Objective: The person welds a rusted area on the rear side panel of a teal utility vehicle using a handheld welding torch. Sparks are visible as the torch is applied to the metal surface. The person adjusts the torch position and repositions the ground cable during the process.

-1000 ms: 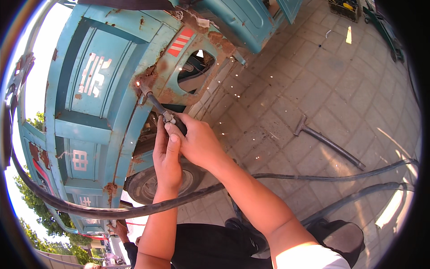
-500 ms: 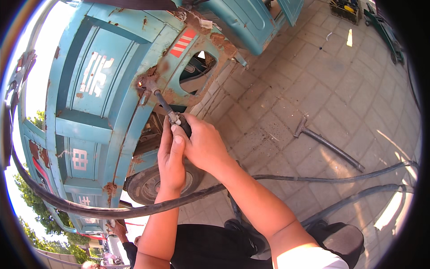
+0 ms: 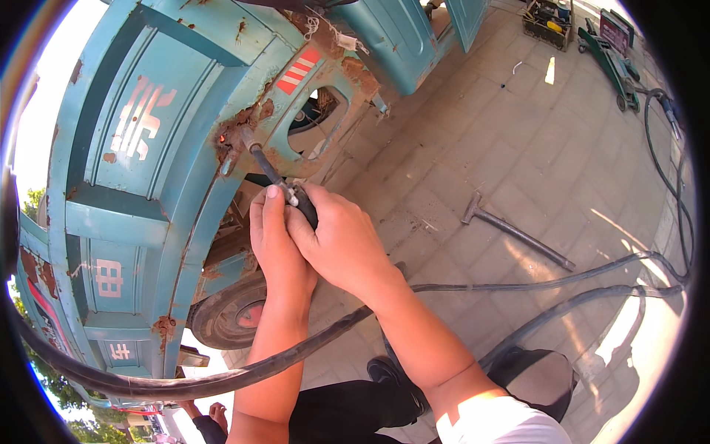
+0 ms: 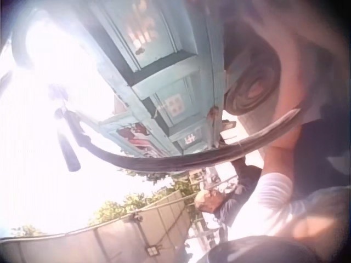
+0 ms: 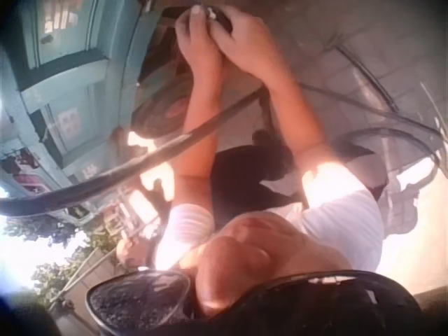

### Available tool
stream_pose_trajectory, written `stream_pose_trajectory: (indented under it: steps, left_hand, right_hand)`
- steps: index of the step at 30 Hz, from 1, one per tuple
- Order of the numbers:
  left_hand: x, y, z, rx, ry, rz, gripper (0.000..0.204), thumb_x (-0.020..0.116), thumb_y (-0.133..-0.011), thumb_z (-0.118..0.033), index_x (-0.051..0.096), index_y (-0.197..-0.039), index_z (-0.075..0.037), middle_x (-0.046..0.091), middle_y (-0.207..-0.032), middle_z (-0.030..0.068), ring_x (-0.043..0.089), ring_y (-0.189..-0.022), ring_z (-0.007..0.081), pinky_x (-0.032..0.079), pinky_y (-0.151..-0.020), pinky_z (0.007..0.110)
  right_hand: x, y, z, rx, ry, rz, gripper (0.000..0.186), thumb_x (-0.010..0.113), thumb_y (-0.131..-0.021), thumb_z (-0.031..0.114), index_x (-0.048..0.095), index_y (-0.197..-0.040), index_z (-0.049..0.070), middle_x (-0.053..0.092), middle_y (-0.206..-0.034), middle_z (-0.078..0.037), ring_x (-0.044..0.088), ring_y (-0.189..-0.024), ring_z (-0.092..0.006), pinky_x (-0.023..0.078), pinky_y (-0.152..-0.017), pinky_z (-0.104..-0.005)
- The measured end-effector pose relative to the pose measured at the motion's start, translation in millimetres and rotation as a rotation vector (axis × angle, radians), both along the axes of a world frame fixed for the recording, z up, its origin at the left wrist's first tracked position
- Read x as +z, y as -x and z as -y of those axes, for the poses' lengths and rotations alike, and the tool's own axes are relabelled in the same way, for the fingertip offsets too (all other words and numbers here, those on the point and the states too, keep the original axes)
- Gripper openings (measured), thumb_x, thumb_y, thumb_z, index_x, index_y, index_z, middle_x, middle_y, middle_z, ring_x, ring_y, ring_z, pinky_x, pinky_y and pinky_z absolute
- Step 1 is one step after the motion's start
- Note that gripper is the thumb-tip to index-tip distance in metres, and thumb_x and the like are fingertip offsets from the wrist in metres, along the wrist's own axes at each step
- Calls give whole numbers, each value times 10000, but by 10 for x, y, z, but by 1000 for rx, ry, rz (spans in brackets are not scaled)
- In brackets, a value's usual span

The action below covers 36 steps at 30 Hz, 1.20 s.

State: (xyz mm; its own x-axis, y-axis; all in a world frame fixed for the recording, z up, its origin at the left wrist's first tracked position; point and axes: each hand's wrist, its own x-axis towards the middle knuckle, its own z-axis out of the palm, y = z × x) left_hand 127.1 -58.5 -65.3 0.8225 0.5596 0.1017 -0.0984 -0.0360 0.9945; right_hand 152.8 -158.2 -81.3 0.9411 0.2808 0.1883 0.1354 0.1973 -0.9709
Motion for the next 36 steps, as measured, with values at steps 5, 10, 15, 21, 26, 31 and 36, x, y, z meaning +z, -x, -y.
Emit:
stream_pose_trajectory:
  steps: [5,10,15,21,26,31,36]
  left_hand:
    - [122,-232,112,-248,246,79,327,629,-1025,-352,584,-1066,-30,543,-941,-4,492,-850,85,411,-754,266]
    - [118,-374,202,-312,353,166,323,666,-1000,-325,548,-1096,-39,545,-944,4,509,-865,87,439,-733,276]
    - [85,-424,229,-276,484,205,287,654,-998,-304,572,-1085,-43,591,-946,36,574,-846,128,480,-724,309]
    - [203,-347,151,-349,600,287,237,657,-991,-267,571,-1052,-55,585,-921,26,581,-808,123,475,-681,302]
    - [214,-375,84,-345,636,323,210,669,-993,-236,570,-1061,-64,560,-922,1,542,-819,99,453,-702,283]
    - [142,-328,-7,-365,654,321,214,684,-981,-233,574,-1061,-67,544,-902,-15,520,-810,84,434,-684,272]
    - [119,-283,-148,-403,624,277,251,678,-983,-275,586,-1089,-67,554,-911,-9,539,-818,92,445,-671,280]
  right_hand:
    - [129,-102,233,-42,129,115,416,592,-984,334,657,-1139,-46,715,-908,-269,691,-866,-455,538,-769,-477]
    - [248,-252,270,70,248,82,441,558,-1003,352,661,-1115,-62,718,-903,-264,712,-838,-407,542,-763,-449]
    - [460,-196,275,63,396,85,456,544,-1020,364,649,-1138,-64,720,-863,-225,713,-780,-339,544,-722,-418]
    - [625,-56,182,43,473,103,442,531,-1041,352,628,-1169,-60,709,-823,-178,682,-695,-255,537,-655,-388]
    - [644,-96,69,7,456,142,425,530,-1033,345,646,-1132,-52,717,-839,-198,699,-726,-294,542,-689,-411]
    - [511,-76,-43,-69,448,188,403,540,-1019,329,651,-1113,-47,714,-879,-250,713,-778,-371,540,-721,-424]
    - [479,-44,-126,-87,505,262,379,538,-1039,278,631,-1186,-58,694,-818,-164,661,-719,-200,529,-672,-369]
